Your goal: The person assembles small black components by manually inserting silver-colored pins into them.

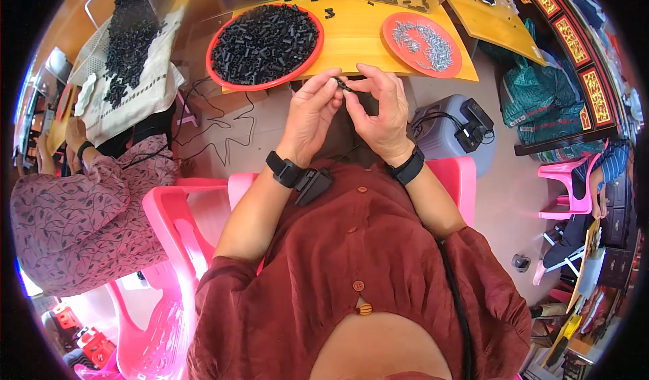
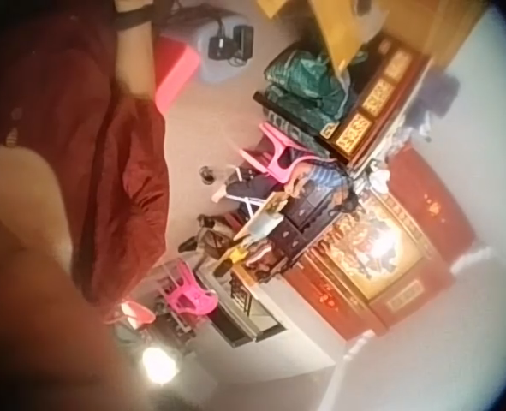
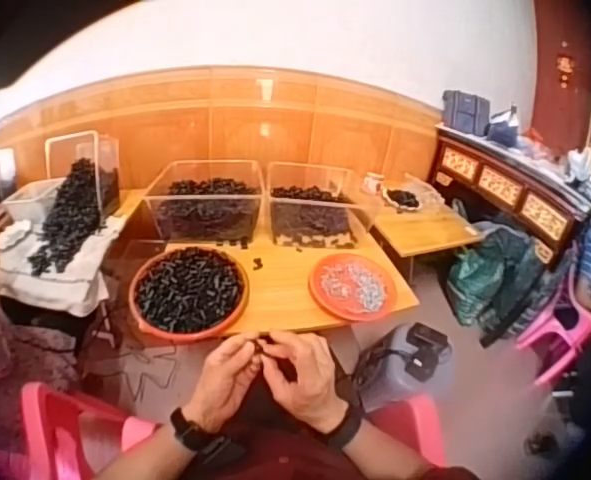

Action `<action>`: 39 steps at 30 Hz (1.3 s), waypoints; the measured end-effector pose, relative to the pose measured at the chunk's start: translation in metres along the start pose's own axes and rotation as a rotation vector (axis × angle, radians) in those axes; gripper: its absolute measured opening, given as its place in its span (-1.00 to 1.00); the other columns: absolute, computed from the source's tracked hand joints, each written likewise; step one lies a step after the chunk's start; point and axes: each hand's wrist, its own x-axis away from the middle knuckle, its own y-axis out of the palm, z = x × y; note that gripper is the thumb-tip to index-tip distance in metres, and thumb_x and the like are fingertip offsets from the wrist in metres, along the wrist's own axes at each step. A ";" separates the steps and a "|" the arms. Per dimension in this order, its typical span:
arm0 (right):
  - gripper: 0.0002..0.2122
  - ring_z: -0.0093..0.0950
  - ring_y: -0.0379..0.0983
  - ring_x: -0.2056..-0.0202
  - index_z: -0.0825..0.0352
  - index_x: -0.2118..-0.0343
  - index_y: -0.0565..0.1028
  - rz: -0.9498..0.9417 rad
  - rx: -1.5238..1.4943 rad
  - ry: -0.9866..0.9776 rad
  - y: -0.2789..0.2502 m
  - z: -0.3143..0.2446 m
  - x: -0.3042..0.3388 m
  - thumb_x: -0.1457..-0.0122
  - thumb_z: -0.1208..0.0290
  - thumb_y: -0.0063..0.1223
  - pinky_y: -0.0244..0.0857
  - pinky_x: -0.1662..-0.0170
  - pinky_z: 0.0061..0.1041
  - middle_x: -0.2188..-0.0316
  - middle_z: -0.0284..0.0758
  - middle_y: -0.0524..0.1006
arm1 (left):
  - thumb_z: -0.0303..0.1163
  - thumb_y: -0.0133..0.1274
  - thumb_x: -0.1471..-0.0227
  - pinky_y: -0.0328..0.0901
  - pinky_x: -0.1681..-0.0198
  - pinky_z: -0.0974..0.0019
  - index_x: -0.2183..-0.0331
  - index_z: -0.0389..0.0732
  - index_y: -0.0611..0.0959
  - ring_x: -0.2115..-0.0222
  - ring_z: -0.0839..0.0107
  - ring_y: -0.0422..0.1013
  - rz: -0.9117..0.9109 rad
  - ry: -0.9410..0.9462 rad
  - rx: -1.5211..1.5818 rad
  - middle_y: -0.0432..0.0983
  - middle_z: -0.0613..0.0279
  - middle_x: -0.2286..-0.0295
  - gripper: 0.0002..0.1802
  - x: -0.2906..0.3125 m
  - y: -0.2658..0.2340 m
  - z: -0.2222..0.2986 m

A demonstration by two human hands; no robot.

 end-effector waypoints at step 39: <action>-0.71 -0.28 0.33 0.23 0.32 0.34 0.46 -0.511 -0.079 -0.001 -0.026 0.015 -0.033 0.22 0.46 0.21 0.22 0.20 -0.35 0.37 -0.29 0.45 | -0.47 0.00 -0.03 0.24 0.44 0.62 0.12 -0.26 0.41 0.49 0.68 0.33 -0.066 -0.176 -0.135 0.48 0.25 0.36 -0.68 -0.002 -0.002 0.011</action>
